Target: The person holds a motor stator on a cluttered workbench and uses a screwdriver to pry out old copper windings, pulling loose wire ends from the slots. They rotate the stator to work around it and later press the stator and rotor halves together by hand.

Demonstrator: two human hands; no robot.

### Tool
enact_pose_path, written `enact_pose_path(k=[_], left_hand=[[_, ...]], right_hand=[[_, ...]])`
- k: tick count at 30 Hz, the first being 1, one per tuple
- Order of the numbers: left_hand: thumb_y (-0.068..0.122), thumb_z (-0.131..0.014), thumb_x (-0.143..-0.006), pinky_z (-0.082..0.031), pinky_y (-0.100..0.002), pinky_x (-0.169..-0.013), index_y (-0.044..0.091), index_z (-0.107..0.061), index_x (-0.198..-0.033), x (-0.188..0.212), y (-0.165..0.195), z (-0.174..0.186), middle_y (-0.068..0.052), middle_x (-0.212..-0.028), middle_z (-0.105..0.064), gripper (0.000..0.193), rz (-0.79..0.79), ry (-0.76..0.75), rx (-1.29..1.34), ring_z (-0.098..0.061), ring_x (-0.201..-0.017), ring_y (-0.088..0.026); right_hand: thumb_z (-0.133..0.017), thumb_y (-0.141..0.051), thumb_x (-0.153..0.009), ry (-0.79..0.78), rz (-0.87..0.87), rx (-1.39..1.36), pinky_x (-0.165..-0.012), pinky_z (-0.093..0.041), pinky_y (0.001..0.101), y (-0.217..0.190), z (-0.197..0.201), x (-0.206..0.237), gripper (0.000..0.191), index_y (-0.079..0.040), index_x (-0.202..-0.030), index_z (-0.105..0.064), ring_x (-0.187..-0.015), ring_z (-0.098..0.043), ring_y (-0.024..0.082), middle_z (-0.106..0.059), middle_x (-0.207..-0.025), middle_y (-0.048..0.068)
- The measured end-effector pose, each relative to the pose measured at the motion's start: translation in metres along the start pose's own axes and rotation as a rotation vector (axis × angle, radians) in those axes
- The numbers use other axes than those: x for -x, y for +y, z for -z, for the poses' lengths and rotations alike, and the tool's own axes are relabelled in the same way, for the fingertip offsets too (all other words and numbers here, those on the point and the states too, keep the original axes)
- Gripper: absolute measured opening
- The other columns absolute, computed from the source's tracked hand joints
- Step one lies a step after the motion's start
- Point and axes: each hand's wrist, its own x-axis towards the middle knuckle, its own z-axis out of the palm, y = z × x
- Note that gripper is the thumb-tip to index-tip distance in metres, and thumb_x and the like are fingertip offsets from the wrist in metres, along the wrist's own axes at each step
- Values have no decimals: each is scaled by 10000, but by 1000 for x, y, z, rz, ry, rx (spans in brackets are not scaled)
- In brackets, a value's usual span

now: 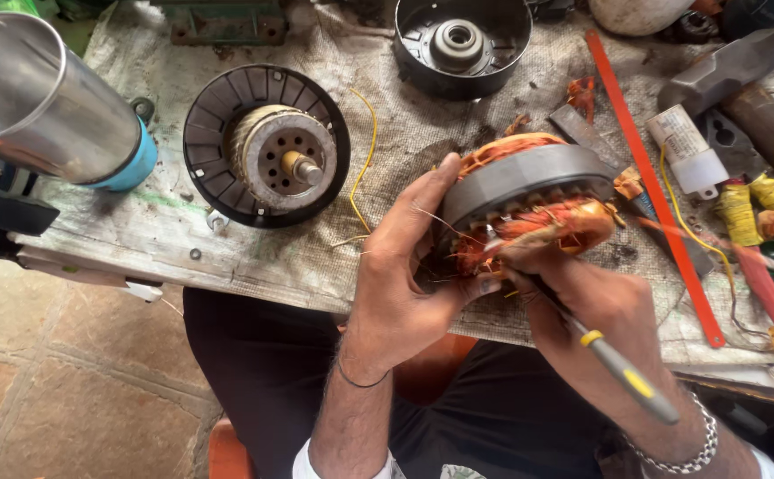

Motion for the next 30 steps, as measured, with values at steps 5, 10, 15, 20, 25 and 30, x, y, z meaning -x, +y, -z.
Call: enact_pose_path(k=[5,10,15,20,25,30], left_hand=[[-24,-915,-737,-641,-336,-1128,42,-389,-1595,0,1,1,-168,-1576,-510,1008,54,-6,12,-620,-1404,-250],[-43,-899,-772,-634,-342,-1158,46,-359,-1619,0,0,1,-168,-1584,-495,1008,69,-16,117,-613,-1414,-248],[-62,-904,-768,-626,-347,-1176,45,-365,-1621,1,0,3,-168,-1585,-499,1014,15,-26,22,-596,-1441,-256],[-60,-891,-750,-641,-340,-1132,45,-360,-1604,0,0,3,-171,-1574,-498,1011,70,-15,64,-613,-1403,-256],[-39,-908,-752,-644,-334,-1137,55,-369,-1606,1,-1,3,-164,-1574,-507,1014,37,-21,-12,-612,-1418,-261],[-13,-916,-769,-630,-358,-1177,70,-371,-1620,2,-2,2,-159,-1584,-511,1014,22,-14,-35,-606,-1445,-273]], right_hand=[[-729,18,-808,8,28,-64,-587,-570,381,-1,-2,-1,312,-51,-1110,-692,-707,-754,282,-754,-862,120],[-754,4,-828,9,17,-92,-612,-580,376,-4,-1,-4,307,-52,-1124,-695,-742,-763,279,-755,-903,118],[-816,-51,-803,-106,-50,-37,-480,-547,292,-7,14,-2,313,-90,-1110,-767,-550,-720,165,-799,-1100,88],[-802,-29,-774,-40,56,-8,-733,-624,351,-9,12,-5,306,-22,-1071,-728,-872,-768,248,-746,-1040,113],[-798,-38,-778,20,108,0,-782,-632,335,-10,13,-3,247,-16,-1008,-712,-914,-777,242,-753,-1086,119],[-815,-44,-738,-13,46,42,-671,-602,336,-7,16,0,210,-12,-929,-733,-758,-767,225,-783,-1045,111]])
